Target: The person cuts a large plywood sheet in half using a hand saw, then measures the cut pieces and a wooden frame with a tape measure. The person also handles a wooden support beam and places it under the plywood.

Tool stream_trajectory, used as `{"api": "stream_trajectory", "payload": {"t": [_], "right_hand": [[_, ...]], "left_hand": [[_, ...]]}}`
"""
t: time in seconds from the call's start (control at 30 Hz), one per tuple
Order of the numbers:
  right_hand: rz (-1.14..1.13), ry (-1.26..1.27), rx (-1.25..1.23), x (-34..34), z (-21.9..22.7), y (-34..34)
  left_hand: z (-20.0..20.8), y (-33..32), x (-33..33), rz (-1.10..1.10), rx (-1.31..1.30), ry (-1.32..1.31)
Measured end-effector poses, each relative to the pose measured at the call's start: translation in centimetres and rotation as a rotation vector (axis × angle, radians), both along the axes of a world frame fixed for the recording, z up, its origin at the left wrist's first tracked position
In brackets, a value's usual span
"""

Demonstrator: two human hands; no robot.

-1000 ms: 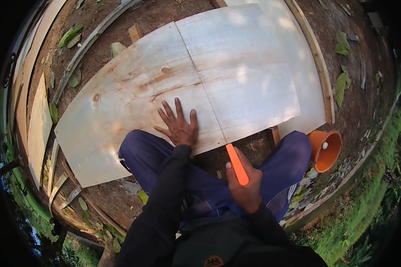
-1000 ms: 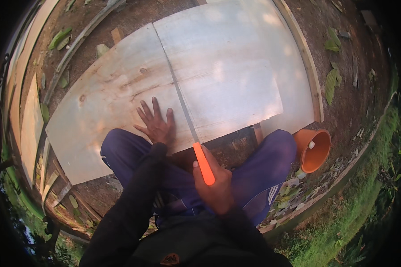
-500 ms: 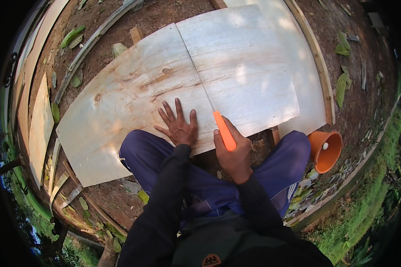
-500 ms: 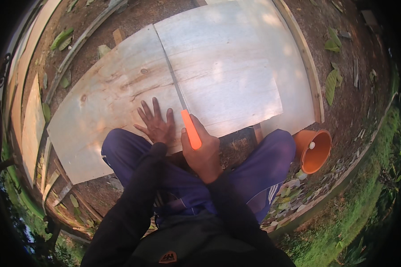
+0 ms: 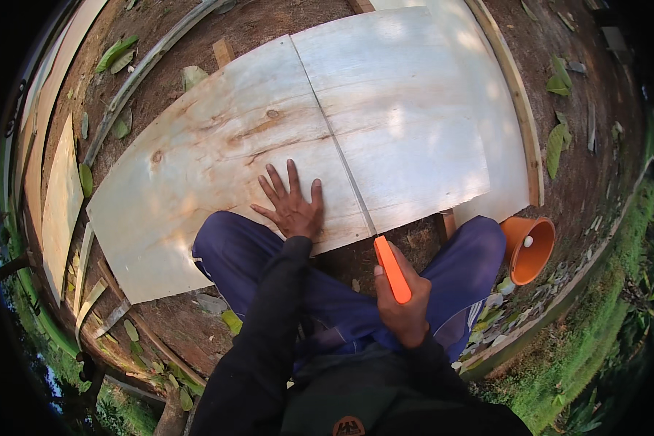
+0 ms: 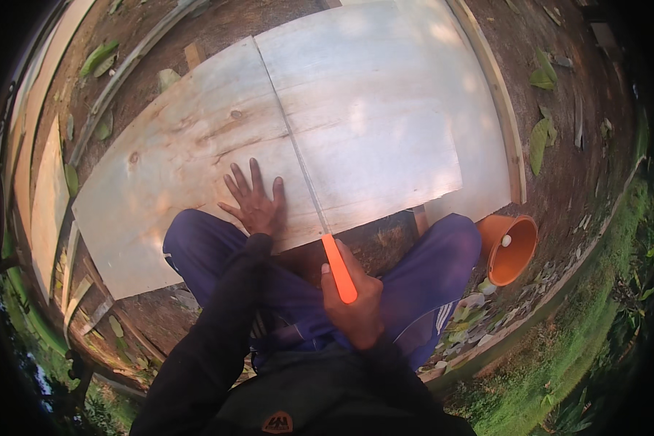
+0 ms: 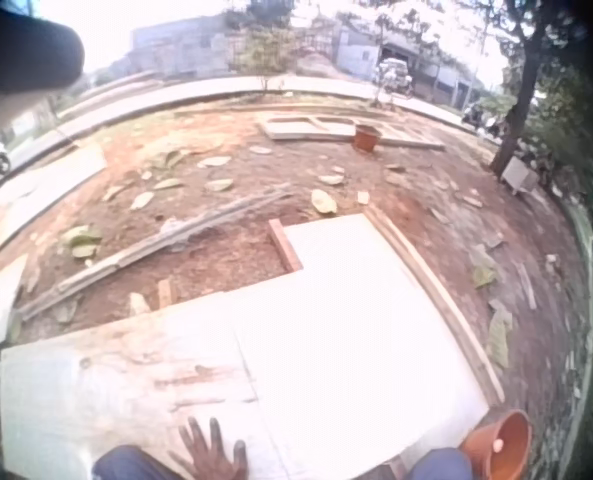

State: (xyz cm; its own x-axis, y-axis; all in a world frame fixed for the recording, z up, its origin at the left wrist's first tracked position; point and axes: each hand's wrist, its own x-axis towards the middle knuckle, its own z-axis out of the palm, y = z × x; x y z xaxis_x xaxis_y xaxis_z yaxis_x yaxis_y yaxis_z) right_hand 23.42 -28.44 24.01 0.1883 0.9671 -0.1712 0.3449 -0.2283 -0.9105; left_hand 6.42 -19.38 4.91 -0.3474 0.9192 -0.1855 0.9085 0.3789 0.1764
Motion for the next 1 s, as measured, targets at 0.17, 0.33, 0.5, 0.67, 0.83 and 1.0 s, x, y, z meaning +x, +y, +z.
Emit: {"api": "stream_trajectory", "payload": {"t": [0.17,0.33,0.5,0.67,0.83,1.0], "right_hand": [[0.004,0.011,-0.073,-1.4,-2.7,6.4],[0.029,-0.041,0.092,0.0,-1.8,0.7],[0.013,0.009,-0.125,-0.8,-2.9,6.0],[0.007,0.033,0.011,1.0,-0.8,-1.5],[0.024,0.004,0.034,-0.3,-3.4,4.3],[0.009,0.012,0.028,0.7,-2.1,-1.2]], "left_hand": [[0.0,0.1,0.4,-0.006,0.014,-0.04],[-0.2,-0.1,-0.1,0.003,0.025,-0.021],[0.2,0.3,0.8,-0.023,0.019,-0.045],[-0.2,-0.1,0.0,-0.004,0.028,-0.006],[0.0,0.2,0.8,-0.013,0.027,-0.027],[-0.5,-0.3,-0.2,0.002,0.04,-0.012]]}}
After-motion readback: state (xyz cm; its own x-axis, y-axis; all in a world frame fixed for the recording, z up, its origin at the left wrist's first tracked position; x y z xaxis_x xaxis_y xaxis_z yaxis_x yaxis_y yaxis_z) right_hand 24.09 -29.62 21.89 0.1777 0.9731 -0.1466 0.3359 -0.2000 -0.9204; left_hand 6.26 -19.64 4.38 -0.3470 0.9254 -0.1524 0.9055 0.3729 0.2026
